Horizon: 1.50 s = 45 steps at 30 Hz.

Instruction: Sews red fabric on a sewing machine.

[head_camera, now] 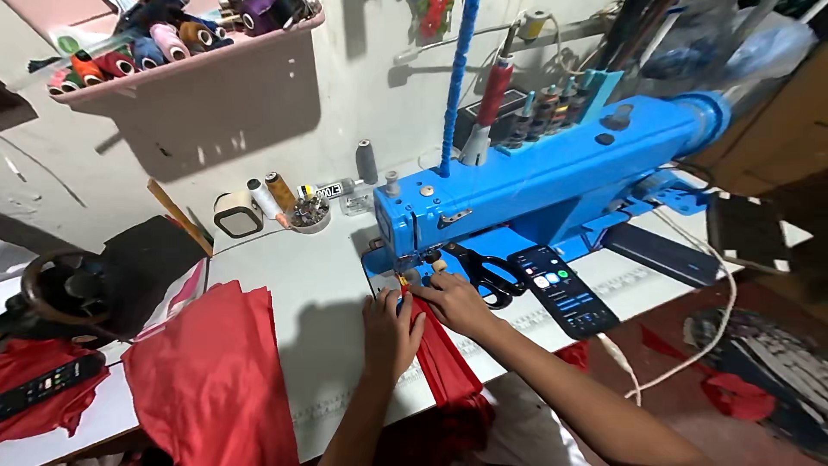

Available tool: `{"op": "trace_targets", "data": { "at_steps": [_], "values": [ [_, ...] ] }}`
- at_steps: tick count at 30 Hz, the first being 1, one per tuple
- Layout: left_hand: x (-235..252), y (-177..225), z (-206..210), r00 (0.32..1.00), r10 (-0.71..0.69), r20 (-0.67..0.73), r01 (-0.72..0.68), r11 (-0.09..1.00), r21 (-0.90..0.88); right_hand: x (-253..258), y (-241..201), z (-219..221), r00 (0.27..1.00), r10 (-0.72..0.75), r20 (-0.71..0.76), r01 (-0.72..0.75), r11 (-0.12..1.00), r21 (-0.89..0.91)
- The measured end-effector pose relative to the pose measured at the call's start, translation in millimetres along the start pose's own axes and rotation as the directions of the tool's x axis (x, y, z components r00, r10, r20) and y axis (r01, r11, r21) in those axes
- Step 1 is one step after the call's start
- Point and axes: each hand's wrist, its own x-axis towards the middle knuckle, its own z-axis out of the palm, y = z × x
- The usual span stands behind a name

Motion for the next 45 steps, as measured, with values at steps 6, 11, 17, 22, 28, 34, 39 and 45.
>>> {"op": "trace_targets", "data": {
  "at_steps": [6,11,17,22,28,34,39,45],
  "values": [
    [-2,-2,4,0.997,0.009,-0.074,-0.005,0.999,0.048,1,-1,0,1.0,0.01,0.022,-0.01,1.0,-0.008],
    [-2,-1,4,0.997,-0.025,-0.066,0.029,0.998,0.059,1,-3,-2,0.999,0.033,0.037,-0.033,0.999,-0.014],
    [-28,28,-34,0.991,-0.122,0.057,0.124,0.992,-0.033,-16,-9,-29,0.981,0.128,0.146,-0.167,0.94,0.299],
    [-98,70,-102,0.647,-0.264,0.715,0.509,0.848,-0.148,-98,-25,-104,0.92,0.131,0.369,-0.324,0.785,0.528],
    [-140,76,-36,0.621,-0.423,0.66,0.766,0.507,-0.395,-148,-41,-92,0.523,0.238,0.818,-0.625,0.76,0.179],
    [-133,85,-26,0.689,-0.445,0.572,0.725,0.405,-0.557,-167,-58,-17,0.856,0.345,0.386,-0.517,0.522,0.679],
    [-129,82,-85,0.753,-0.414,0.511,0.658,0.458,-0.598,-154,-84,-46,0.828,0.449,0.336,-0.463,0.209,0.861],
    [-127,53,-131,0.767,-0.568,0.299,0.639,0.634,-0.436,-150,-97,-62,0.799,0.425,0.425,-0.521,0.136,0.843]
  ]
}}
